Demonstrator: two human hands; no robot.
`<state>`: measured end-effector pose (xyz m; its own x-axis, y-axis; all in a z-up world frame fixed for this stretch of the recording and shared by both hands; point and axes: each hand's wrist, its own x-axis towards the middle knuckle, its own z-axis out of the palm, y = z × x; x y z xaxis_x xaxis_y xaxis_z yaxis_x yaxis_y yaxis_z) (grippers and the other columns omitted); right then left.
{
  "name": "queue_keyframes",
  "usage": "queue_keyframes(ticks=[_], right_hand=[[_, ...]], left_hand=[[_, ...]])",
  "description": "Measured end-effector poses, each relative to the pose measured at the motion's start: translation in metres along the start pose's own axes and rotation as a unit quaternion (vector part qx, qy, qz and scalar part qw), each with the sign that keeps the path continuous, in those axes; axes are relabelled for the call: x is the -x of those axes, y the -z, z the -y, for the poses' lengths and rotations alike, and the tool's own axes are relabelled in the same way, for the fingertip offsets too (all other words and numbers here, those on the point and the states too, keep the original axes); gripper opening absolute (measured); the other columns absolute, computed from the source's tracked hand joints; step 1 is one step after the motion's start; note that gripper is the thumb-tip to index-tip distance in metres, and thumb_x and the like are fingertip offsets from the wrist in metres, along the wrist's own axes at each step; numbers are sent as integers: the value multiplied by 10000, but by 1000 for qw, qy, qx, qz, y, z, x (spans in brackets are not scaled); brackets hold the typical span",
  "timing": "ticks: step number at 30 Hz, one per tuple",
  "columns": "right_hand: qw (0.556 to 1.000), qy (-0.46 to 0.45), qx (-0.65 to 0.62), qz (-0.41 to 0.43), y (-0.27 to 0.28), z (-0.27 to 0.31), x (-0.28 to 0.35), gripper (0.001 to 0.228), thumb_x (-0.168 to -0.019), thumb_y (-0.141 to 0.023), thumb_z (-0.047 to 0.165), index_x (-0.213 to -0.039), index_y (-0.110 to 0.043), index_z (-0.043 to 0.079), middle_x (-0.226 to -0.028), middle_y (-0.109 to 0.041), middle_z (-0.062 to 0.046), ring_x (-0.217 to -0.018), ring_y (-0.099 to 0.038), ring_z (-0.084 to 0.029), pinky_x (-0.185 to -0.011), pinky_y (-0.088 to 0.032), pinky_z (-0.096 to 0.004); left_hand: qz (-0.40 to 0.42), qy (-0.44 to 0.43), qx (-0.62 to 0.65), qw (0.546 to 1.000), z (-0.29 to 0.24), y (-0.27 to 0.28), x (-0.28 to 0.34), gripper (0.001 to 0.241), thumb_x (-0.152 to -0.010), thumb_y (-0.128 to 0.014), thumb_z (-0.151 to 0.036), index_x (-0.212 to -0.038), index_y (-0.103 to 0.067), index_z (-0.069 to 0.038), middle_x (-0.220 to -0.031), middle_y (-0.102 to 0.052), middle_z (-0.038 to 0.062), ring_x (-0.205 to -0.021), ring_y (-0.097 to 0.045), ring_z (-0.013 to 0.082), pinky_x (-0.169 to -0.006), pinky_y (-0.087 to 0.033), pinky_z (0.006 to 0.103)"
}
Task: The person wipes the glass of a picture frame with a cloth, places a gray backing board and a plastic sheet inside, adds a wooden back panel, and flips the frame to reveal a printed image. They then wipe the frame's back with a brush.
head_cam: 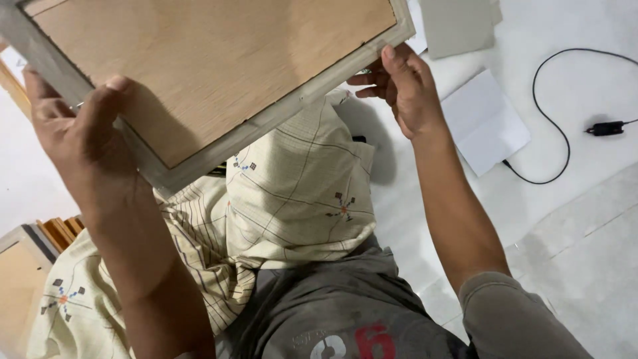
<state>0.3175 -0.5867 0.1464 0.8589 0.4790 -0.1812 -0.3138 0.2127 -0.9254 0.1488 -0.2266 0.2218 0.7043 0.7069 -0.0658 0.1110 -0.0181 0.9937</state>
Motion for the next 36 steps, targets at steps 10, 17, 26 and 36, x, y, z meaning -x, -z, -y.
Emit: queue_keyframes(ticks=[10, 17, 26, 36], right_hand=[[978, -66, 190, -51, 28, -94, 17, 276, -1051, -472, 129, -976, -714, 21, -899, -760, -111, -798, -726, -193, -756, -615, -318], [864, 112, 490, -8, 36, -155, 55, 578, -853, -772, 120, -1376, -568, -18, -1531, -435, -242, -1394, -470, -434, -1109, -467, -488], [816, 65, 572, 47, 41, -176, 70, 824, -834, -827, 340, -1527, -465, 81, -1679, -145, -275, -1558, -175, -499, -1254, -249, -609], [822, 38, 567, 36, 39, -172, 76, 975, -753, -922, 353, -1540, -432, 49, -1675, -52, -314, -1564, -49, -522, -1260, -147, -673]], left_hand=[[100, -103, -32, 989, -8, -59, -7, 522, -1056, -622, 59, -1531, -413, -6, -1316, -584, 179, -1088, -589, 261, -1049, -530, 363], [117, -122, -39, 985, 15, -68, -20, 529, -1087, -649, 83, -1540, -391, -5, -1339, -567, 247, -1137, -600, 368, -1063, -570, 488], [149, -146, -38, 977, 14, -86, -20, 459, -1095, -597, 115, -1504, -413, 17, -1330, -595, 273, -1096, -643, 400, -1023, -601, 483], [150, -167, -47, 973, 22, -91, -20, 465, -1093, -632, 103, -1485, -400, 13, -1337, -571, 293, -1131, -662, 482, -1049, -657, 575]])
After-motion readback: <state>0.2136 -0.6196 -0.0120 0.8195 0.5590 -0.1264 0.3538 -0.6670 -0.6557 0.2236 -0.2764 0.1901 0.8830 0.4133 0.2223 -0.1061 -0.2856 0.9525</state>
